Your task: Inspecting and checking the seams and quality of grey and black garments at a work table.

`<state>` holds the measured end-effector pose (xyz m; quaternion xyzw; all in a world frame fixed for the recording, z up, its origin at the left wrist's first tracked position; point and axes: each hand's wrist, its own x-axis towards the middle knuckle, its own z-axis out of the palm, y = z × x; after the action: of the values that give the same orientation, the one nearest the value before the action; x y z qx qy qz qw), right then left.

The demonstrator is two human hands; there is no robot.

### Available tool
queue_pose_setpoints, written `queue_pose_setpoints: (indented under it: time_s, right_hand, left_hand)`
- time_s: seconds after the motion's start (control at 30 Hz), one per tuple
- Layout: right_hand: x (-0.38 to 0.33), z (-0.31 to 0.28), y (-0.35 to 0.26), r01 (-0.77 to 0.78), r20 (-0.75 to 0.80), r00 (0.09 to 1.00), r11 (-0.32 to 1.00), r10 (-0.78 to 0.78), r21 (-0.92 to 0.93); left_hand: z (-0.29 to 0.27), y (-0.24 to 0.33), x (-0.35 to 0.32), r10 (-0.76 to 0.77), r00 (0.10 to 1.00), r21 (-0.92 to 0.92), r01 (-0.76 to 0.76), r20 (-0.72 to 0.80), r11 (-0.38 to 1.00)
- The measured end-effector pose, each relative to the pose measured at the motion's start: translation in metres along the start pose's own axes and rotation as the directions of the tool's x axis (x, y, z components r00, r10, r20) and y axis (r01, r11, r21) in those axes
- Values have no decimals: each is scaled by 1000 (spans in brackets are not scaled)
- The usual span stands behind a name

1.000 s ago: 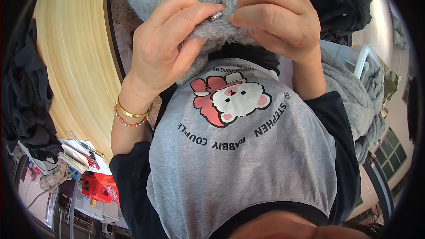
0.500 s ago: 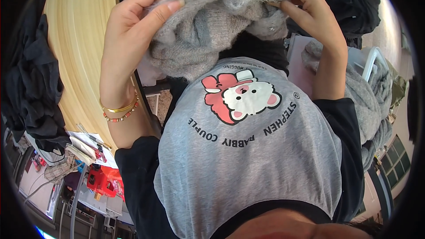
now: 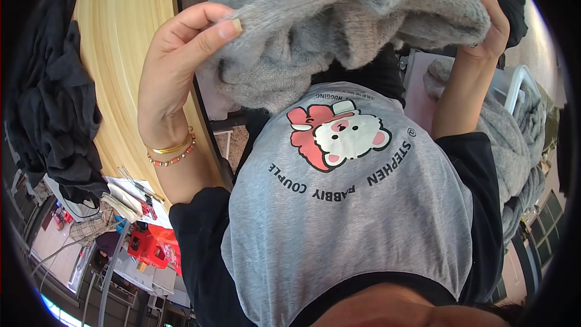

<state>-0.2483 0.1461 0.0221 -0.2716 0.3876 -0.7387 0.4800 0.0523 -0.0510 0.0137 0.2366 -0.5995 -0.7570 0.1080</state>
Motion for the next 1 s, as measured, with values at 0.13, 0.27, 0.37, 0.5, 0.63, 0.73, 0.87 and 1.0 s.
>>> queue_pose_setpoints:
  time_s: [0.13, 0.27, 0.37, 0.5, 0.63, 0.73, 0.87, 1.0]
  right_hand:
    - [9, -11, 4, 134, -33, 990, 991, -134, 14]
    - [3, 42, 38, 193, -11, 979, 945, -203, -266]
    - [6, 70, 56, 235, 150, 972, 761, -181, -604]
    - [10, 78, 71, 214, 241, 970, 505, -12, -836]
    - [14, 74, 83, 178, 242, 970, 612, 22, -771]
    - [13, 75, 83, 76, 187, 978, 681, 91, -728]
    - [18, 69, 77, -178, 252, 879, 768, 406, -615]
    - [14, 67, 92, 85, 177, 983, 754, 42, -652]
  left_hand:
    - [8, 1, 6, -5, 999, -101, 9, 48, 995]
    - [28, -5, 9, 27, 996, -231, -46, -86, 972]
    - [49, -10, 16, 129, 973, -173, -163, -191, 971]
    - [63, -16, 19, 199, 951, -82, -224, -235, 971]
    - [50, -28, 23, 378, 893, 234, -324, -243, 917]
    - [51, -32, 24, 388, 872, 191, -344, -299, 919]
    - [58, -25, 24, 81, 942, -297, -183, -326, 937]
    - [56, -36, 25, 211, 922, -122, -262, -324, 957]
